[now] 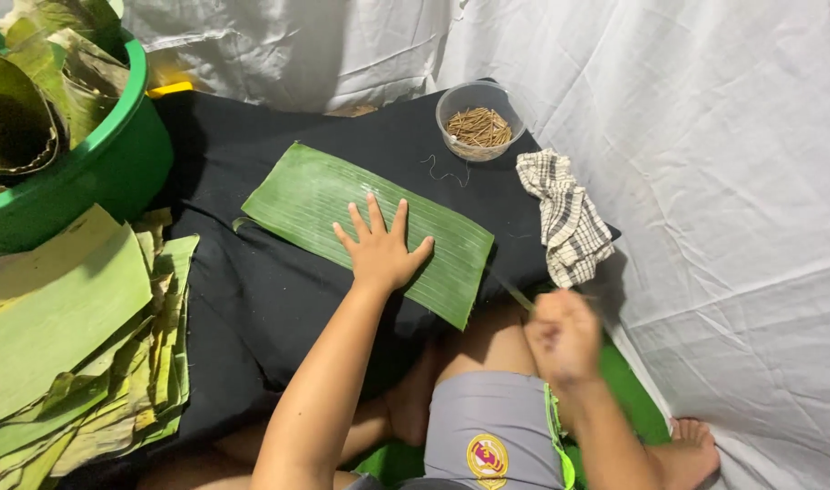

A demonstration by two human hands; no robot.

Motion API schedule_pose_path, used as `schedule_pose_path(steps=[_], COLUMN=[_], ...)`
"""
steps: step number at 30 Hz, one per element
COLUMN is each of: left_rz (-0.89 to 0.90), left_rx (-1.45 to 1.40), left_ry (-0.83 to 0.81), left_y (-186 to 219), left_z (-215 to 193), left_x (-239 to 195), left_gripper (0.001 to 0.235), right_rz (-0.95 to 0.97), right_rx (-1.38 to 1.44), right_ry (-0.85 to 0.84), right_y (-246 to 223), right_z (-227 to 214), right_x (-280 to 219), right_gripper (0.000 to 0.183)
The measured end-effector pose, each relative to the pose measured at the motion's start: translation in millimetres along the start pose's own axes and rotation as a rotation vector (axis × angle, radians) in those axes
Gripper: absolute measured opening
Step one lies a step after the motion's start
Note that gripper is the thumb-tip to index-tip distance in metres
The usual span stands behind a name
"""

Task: Cleaning banana leaves with a cloth and folding them into cone shapes

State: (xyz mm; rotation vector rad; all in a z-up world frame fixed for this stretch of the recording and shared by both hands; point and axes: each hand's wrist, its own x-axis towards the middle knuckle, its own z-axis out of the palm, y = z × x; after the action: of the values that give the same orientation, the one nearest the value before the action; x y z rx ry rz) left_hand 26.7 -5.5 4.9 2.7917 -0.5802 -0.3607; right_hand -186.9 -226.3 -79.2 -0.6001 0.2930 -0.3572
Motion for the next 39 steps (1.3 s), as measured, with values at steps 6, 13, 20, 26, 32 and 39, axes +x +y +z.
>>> schedule_pose_path(steps=[6,13,20,26,32,39], left_rz=[-0.027,-0.136,-0.229,-0.326,-0.275,-0.333], left_rx=[0.000,-0.166,0.104,-0.105,-0.603,-1.340], left_ry=[-0.003,0.132,0.528,0.367,0.417,0.340], left_y=[4.4,-44.5,-170.5,-212.9,-229.2,-176.3], left_z=[-5.3,7.8,-24.2,-29.8,-33.8,-65.8], left_x=[-3.0,47.9,68.4,86.3,102.7,13.3], left_gripper=[0.084,0.069,0.058,0.067,0.045,0.033], right_rz=[-0.422,-0.324,-0.924,-0.740,-0.860,-0.996], right_rx=[-0.790,-1.835,-2.034,-2.208,-2.059,-1.822], right_ry=[-0.010,-0.052,0.142,0.310,0.285,0.084], right_y=[-94.0,-96.9,-80.3,-55.9,-58.1,-95.3], right_z=[-4.9,61.6,32.0,42.6,22.9,77.1], right_x=[-13.5,-10.2,73.1,131.7,156.5,116.7], right_gripper=[0.047,0.020,0.017,0.058,0.045,0.034])
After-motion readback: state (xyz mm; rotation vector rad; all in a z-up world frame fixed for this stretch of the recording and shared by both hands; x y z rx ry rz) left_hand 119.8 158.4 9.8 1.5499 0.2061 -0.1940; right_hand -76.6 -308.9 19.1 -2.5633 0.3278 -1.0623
